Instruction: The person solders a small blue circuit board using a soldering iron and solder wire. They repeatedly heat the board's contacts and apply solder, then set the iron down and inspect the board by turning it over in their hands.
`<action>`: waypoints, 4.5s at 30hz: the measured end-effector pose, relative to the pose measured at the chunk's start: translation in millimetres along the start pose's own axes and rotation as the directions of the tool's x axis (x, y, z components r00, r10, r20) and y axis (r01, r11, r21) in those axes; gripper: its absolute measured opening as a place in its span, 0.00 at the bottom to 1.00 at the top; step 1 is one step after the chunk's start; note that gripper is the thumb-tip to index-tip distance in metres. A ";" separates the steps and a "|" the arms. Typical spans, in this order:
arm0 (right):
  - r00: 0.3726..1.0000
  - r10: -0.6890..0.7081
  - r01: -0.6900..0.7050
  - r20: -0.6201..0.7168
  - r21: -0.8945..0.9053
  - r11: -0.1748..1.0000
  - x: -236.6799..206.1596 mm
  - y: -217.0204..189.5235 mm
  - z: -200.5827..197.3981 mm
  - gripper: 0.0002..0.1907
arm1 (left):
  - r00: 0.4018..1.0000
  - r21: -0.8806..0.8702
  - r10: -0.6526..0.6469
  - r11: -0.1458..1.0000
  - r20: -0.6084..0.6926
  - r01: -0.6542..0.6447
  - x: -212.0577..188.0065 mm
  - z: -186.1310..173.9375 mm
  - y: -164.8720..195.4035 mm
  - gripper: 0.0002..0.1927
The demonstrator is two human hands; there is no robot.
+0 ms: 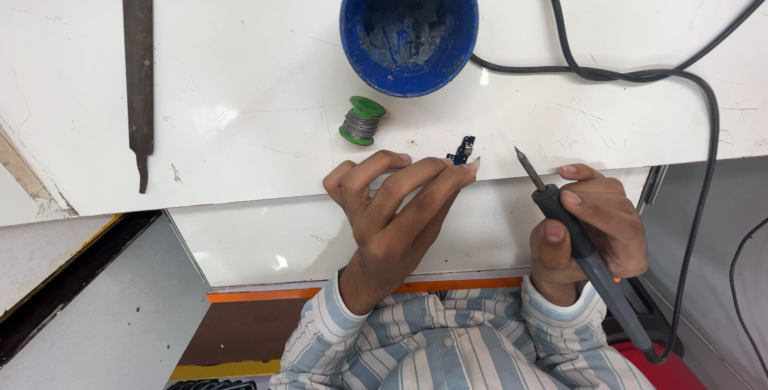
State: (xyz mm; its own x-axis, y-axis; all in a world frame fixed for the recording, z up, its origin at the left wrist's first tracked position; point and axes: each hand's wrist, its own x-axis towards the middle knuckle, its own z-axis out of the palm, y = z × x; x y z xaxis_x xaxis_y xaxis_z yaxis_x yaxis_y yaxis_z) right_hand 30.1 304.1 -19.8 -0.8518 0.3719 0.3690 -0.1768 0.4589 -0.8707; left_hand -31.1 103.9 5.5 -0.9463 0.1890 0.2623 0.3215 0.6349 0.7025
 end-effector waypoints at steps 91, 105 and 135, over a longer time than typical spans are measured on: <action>0.869 0.284 -0.191 0.405 -0.256 0.948 61.4 -45.5 13.2 0.09 | 1.000 -0.039 0.013 0.999 0.010 -0.012 -8.9 -11.1 -33.2 0.14; 0.875 0.244 -0.154 0.418 -0.237 0.959 57.0 -43.5 11.7 0.10 | 1.000 -0.032 0.013 0.999 0.016 -0.012 -8.8 -12.1 -32.8 0.14; 0.904 0.191 -0.122 0.383 -0.197 0.973 44.3 -45.6 19.2 0.10 | 1.000 -0.044 0.001 0.999 0.001 -0.001 -9.1 -10.9 -31.3 0.13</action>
State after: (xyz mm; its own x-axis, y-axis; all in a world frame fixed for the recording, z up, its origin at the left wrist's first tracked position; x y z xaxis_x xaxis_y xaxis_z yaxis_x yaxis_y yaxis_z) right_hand -9.1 284.1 30.0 -0.9924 0.1152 0.0426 0.0295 0.5598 -0.8281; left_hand -32.1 74.1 -11.6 -0.9461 0.1902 0.2621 0.3233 0.6009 0.7310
